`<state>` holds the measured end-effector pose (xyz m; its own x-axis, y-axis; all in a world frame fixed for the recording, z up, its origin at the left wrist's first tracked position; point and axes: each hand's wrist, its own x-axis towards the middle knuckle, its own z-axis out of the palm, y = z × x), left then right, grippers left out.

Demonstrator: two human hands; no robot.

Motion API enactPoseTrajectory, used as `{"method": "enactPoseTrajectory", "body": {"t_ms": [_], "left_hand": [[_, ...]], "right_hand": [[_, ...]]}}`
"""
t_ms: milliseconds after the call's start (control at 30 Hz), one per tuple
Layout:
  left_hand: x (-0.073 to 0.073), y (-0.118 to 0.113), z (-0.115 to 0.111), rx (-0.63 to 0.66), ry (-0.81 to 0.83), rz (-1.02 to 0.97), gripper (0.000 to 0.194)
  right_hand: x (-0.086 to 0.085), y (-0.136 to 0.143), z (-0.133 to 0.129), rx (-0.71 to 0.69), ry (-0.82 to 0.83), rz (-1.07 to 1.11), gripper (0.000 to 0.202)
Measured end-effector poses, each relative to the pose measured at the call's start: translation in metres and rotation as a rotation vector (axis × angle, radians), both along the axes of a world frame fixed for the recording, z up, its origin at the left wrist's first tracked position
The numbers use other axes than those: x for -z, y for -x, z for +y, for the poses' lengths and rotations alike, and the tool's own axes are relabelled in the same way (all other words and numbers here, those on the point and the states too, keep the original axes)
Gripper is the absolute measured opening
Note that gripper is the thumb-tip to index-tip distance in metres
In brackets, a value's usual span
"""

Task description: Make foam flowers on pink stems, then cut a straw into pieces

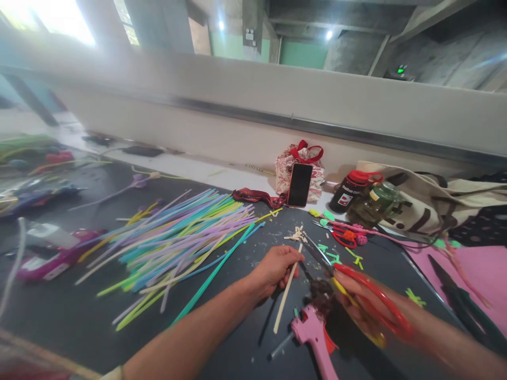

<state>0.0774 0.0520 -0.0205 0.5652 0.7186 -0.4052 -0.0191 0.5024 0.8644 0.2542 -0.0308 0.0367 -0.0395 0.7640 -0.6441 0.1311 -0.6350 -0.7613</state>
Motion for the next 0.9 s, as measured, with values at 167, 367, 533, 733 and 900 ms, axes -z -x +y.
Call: {"method": "enactPoseTrajectory", "body": {"t_ms": [167,367,533,733,900], "left_hand": [[-0.006,0.001,-0.003,0.021,-0.040,-0.041,0.018],[-0.009,0.001,-0.007,0.069,-0.040,-0.029,0.017],[-0.008,0.001,-0.005,0.068,-0.017,-0.031,0.013],[0.001,0.000,-0.001,0.091,0.053,-0.006,0.011],[0.006,-0.002,0.000,0.086,0.062,0.048,0.009]], "right_hand": [[0.001,0.005,-0.012,-0.057,-0.024,0.045,0.035],[-0.004,0.019,-0.010,-0.125,-0.075,0.006,0.040],[-0.001,0.020,0.000,-0.102,-0.031,0.023,0.039],[0.012,0.004,0.021,-0.013,0.079,-0.015,0.033],[0.018,-0.002,0.029,-0.028,0.127,0.007,0.034]]}}
